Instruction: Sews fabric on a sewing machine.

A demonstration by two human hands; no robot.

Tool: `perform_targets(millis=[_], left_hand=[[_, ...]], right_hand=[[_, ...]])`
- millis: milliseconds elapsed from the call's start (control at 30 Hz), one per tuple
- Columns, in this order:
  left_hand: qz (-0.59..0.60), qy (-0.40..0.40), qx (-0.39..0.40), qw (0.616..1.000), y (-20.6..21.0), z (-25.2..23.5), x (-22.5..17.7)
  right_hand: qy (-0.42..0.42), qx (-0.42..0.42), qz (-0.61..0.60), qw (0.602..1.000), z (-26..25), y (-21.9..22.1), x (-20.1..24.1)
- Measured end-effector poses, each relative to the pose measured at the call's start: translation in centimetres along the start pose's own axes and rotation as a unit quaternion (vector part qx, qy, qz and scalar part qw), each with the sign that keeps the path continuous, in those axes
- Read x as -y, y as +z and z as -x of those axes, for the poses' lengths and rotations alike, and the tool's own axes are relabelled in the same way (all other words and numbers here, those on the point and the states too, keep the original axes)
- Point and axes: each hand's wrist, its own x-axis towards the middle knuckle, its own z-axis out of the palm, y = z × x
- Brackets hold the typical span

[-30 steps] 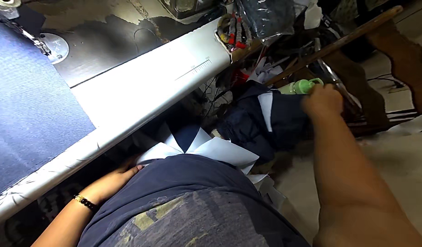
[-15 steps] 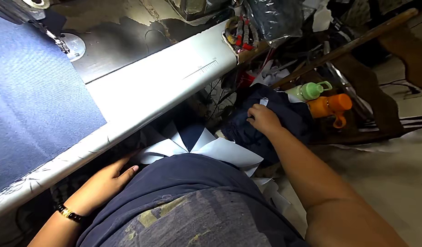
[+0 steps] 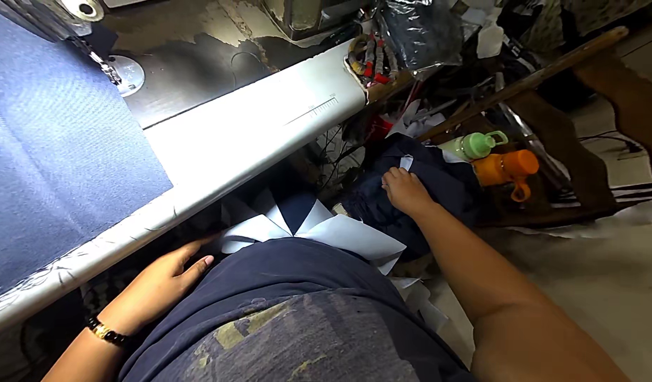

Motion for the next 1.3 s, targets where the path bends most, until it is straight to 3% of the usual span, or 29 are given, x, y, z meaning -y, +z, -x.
perform_targets(millis=[133, 600, 967, 1300], left_hand=[[0.005, 0.000, 0.000, 1.000, 0.1, 0.2, 0.1], [0.017, -0.003, 0.009, 1.000, 0.6, 0.0, 0.4], [0.021, 0.002, 0.007, 1.000, 0.6, -0.1, 0.4], [0.017, 0.013, 0.012, 1.000, 0.6, -0.2, 0.3]], right_hand=[[-0.052, -0.072, -0.027, 0.996, 0.4, -0.2, -0.3], [-0.125, -0.109, 0.000, 0.986, -0.1, 0.6, -0.3], [-0.137, -0.160, -0.015, 0.978, 1.3, 0.8, -1.3], [-0.101, -0.135, -0.049, 0.984, 2.0, 0.8, -1.3]])
